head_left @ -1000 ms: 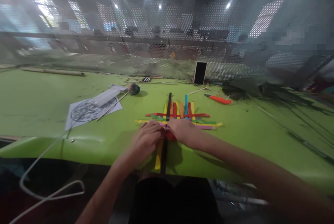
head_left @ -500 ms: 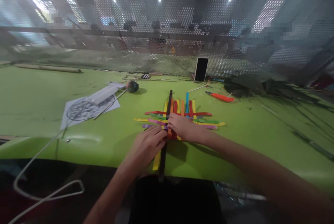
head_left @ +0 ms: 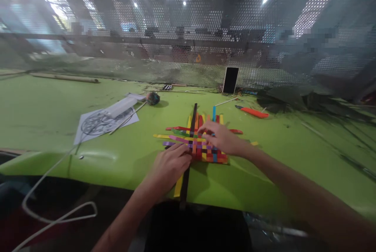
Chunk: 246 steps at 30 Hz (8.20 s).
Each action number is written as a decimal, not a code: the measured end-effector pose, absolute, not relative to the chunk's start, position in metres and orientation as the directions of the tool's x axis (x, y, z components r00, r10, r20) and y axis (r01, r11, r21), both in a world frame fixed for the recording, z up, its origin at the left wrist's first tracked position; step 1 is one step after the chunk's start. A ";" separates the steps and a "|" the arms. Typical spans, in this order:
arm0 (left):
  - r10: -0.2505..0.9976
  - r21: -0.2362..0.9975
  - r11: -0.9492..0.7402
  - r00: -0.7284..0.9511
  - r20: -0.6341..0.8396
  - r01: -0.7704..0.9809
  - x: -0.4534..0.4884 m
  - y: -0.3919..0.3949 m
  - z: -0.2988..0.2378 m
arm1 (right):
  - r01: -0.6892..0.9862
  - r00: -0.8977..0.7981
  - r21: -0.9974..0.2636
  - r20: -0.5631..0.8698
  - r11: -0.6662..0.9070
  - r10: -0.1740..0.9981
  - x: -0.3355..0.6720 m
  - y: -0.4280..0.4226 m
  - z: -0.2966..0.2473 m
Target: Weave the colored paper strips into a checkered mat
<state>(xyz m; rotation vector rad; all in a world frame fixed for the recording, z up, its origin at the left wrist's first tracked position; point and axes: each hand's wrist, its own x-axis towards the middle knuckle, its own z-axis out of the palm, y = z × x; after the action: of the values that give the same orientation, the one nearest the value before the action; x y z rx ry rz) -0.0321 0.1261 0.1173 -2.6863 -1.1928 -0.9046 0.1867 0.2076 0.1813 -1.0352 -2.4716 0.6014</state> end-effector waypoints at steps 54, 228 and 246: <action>0.696 0.194 -0.664 0.502 0.513 0.722 -0.034 0.129 0.117 | 0.661 -0.589 -0.537 0.061 0.523 0.806 0.145 0.305 0.202; 0.701 0.442 -0.712 0.508 0.500 0.546 -0.045 0.127 0.119 | 0.594 -0.716 -0.287 0.238 0.752 0.656 0.171 0.202 0.146; 0.847 0.547 -0.524 0.330 0.418 0.653 -0.039 0.133 0.117 | 0.536 -0.750 -0.346 0.224 0.770 0.622 0.179 0.214 0.146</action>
<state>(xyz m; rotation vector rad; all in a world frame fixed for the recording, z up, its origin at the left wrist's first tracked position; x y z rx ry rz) -0.0391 0.1325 0.1170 -2.7788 -1.6157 -1.1851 0.1787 0.2141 0.1457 -0.8906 -2.6386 0.3734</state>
